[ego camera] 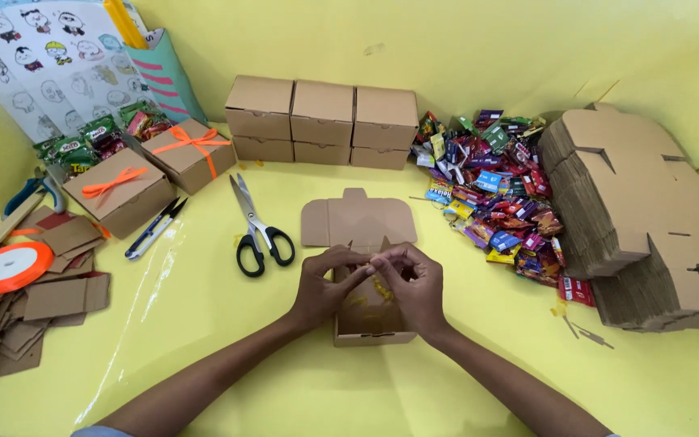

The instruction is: The person folds a flat cardboard piece into a small box and secures the flaps. They then use scissors to cut small pieces of yellow ribbon and place them inside the box.

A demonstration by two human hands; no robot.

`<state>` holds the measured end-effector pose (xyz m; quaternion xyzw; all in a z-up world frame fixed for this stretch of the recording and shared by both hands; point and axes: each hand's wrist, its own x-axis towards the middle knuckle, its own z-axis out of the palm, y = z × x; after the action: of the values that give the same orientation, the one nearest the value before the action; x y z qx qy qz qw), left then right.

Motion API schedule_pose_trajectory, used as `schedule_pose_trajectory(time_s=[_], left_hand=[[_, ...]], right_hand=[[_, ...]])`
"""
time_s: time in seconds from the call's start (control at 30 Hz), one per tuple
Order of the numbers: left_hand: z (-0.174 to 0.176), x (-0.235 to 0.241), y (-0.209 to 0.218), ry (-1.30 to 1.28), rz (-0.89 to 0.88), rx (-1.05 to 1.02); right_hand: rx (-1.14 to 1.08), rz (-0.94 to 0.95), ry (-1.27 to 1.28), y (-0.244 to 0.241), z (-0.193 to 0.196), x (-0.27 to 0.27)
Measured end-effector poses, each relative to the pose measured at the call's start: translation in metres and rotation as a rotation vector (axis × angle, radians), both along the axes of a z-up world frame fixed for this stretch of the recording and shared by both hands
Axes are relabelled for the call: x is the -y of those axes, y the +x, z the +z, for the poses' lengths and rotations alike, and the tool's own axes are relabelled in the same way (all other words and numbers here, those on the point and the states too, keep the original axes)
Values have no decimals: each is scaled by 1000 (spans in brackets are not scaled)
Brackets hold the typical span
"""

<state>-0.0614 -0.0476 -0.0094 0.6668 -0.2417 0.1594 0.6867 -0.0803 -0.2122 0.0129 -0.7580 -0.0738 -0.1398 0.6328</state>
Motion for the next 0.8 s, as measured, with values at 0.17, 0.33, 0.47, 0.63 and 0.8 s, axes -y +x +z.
schedule_pose_trajectory(time_s=[0.17,0.33,0.47,0.63,0.8], left_hand=[[4,0,-1,0,11,-28],[10,-2,-4,37,85,9],[13,-3,-8,17,141,35],[8,-2,-7,11,153,35],[3,-2,-6,-12,136,6]], right_hand=[[19,8,-34,0,-2,2],[44,25,-85,-1,0,1],[87,9,-82,0,-3,2],[128,17,-126,0,3,-1],[112,14,-98,2,-11,5]])
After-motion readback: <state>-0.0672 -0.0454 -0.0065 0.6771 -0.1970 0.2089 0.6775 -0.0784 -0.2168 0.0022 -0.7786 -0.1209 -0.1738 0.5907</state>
